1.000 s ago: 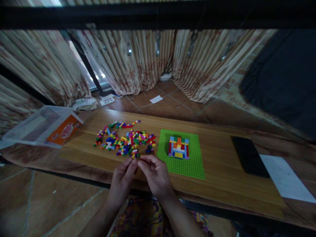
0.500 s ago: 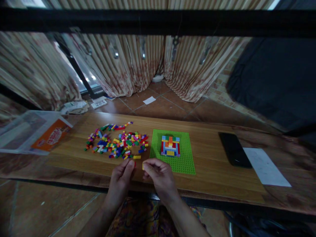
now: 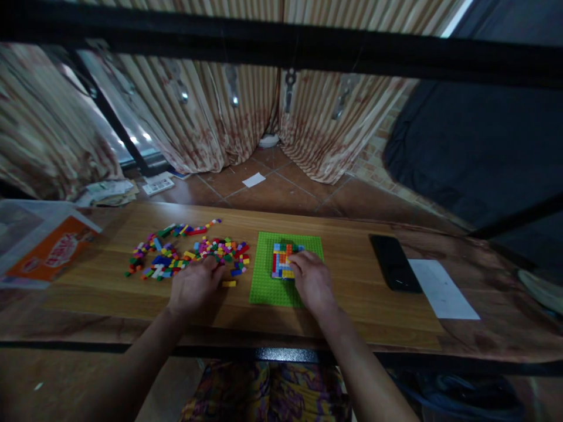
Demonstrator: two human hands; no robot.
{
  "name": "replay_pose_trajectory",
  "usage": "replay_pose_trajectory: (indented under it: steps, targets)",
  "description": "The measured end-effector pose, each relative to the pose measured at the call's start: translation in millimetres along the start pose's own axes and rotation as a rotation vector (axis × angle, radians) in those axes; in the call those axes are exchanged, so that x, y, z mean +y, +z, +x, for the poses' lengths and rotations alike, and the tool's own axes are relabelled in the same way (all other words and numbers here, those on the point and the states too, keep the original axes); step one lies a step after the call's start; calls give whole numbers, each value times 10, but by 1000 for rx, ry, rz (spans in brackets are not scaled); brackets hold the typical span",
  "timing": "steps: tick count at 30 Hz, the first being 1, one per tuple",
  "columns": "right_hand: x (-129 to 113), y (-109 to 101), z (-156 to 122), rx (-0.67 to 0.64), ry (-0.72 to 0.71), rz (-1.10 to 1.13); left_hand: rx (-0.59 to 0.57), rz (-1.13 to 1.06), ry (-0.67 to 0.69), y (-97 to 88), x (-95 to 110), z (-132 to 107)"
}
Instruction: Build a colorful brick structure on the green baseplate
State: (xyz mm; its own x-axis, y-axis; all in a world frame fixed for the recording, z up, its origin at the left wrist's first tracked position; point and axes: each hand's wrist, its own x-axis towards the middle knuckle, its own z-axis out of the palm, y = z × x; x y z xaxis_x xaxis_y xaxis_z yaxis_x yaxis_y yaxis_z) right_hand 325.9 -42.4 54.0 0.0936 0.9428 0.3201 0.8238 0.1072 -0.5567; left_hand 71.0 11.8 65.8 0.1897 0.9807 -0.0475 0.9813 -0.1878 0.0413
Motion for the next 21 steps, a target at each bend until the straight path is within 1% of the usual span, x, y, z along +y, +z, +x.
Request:
replay_pose_trajectory:
  steps: [4, 8, 10, 12, 15, 17, 19, 21]
  targets:
    - [20, 16, 32, -5, 4, 4, 9, -22, -20, 21, -27, -12]
    - [47, 22, 32, 27, 13, 69, 112, -109, -15, 20, 19, -38]
    - [66, 42, 21, 43, 23, 102, 172, -162, 27, 3, 102, -62]
    - [91, 71, 6, 65, 25, 125, 208, -222, 110, -16, 226, -94]
    - [135, 113, -15, 97, -9, 148, 223, -311, 253, -27, 444, -146]
    - [155, 128, -27, 104, -46, 139, 223, -341, 323, -18, 567, -178]
    - [164, 131, -40, 105, -78, 113, 223, -354, 352, -1, 643, -207]
    - [163, 127, -55, 102, -110, 86, 218, -368, 342, 19, 662, -238]
